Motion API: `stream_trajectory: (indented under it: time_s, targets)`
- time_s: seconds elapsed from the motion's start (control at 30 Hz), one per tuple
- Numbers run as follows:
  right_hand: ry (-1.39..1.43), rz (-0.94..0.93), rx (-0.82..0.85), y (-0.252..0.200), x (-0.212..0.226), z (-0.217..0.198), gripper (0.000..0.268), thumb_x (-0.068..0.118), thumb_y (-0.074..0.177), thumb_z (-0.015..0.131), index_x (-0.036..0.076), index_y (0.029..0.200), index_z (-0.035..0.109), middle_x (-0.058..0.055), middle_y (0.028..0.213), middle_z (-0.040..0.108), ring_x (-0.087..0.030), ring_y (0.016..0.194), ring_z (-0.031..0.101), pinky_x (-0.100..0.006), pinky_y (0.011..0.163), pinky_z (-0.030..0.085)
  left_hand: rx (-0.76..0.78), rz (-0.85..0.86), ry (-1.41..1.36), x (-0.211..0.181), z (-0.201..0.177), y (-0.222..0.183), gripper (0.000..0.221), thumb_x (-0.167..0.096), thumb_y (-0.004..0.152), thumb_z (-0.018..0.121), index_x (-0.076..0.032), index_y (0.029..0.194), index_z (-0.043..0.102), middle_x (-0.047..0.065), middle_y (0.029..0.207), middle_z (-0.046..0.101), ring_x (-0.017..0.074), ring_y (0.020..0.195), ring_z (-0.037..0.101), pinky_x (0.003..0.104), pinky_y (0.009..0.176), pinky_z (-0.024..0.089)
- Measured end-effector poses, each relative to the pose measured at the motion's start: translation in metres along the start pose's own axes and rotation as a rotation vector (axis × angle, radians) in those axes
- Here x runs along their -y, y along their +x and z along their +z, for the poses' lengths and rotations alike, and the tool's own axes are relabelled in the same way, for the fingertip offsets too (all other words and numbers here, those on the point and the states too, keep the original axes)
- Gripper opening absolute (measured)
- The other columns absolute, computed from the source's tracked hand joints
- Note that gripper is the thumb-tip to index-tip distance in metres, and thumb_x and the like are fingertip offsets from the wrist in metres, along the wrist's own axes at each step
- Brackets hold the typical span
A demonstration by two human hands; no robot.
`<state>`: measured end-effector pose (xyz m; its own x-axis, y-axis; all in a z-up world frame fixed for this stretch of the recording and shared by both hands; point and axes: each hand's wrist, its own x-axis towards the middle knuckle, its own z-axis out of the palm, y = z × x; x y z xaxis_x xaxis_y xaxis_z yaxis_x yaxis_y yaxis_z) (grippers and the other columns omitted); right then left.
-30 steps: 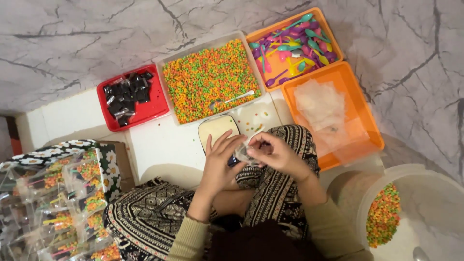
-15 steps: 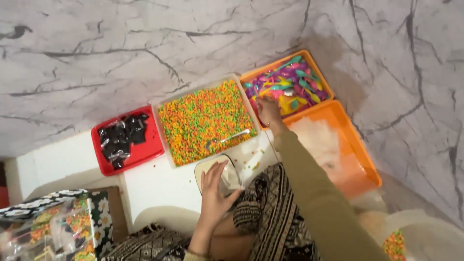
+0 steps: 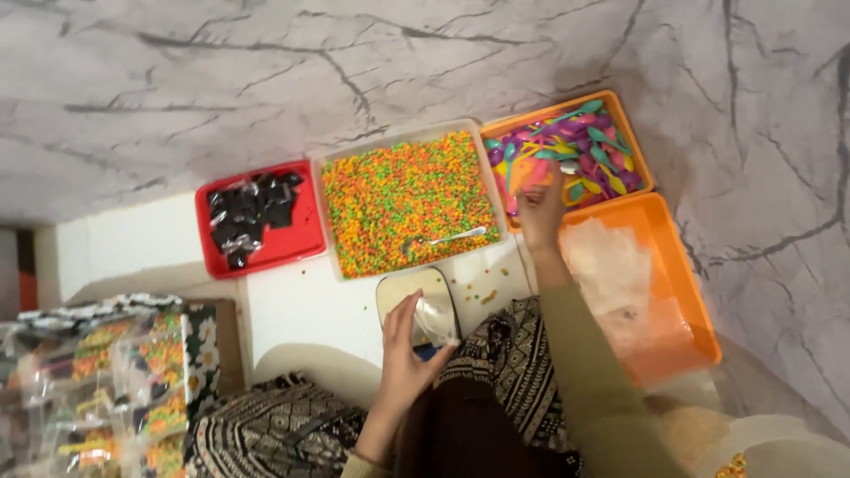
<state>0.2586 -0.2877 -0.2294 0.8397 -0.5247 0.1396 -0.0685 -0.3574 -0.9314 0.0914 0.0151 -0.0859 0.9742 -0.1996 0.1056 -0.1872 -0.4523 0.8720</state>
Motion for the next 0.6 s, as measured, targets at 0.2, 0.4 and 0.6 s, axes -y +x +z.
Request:
stream_trajectory:
  time_s: [0.2, 0.4, 0.6]
  targets:
    - [0.301, 0.176, 0.181, -0.138, 0.157, -0.042, 0.073, -0.001, 0.090, 0.072, 0.007, 0.152, 0.035, -0.012, 0.099, 0.058, -0.022, 0.090, 0.066, -0.030, 0.083, 0.060, 0.002, -0.060, -0.090, -0.018, -0.004, -0.012, 0.096, -0.009, 0.075, 0.089, -0.008, 0.155, 0.035, 0.021, 0.144, 0.043, 0.0484, 0.140, 0.039, 0.073, 0.115, 0.011]
    - [0.120, -0.169, 0.193, -0.226, 0.236, -0.052, 0.051, 0.011, 0.094, 0.076, 0.004, 0.134, 0.044, -0.015, 0.099, 0.075, -0.030, 0.095, 0.078, -0.042, 0.082, 0.064, -0.037, -0.015, -0.055, -0.029, -0.011, -0.033, 0.096, -0.008, 0.070, 0.090, -0.007, 0.152, 0.040, 0.022, 0.141, 0.046, 0.0501, 0.135, 0.044, 0.075, 0.113, 0.019]
    - [-0.043, -0.327, 0.203, -0.245, 0.245, -0.065, 0.014, 0.010, 0.086, 0.084, 0.011, 0.097, 0.075, -0.005, 0.096, 0.077, -0.024, 0.091, 0.076, -0.034, 0.078, 0.062, -0.086, 0.052, -0.023, -0.040, -0.019, -0.054, 0.091, -0.009, 0.068, 0.090, -0.008, 0.148, 0.047, 0.018, 0.138, 0.050, 0.0463, 0.134, 0.047, 0.070, 0.115, 0.020]
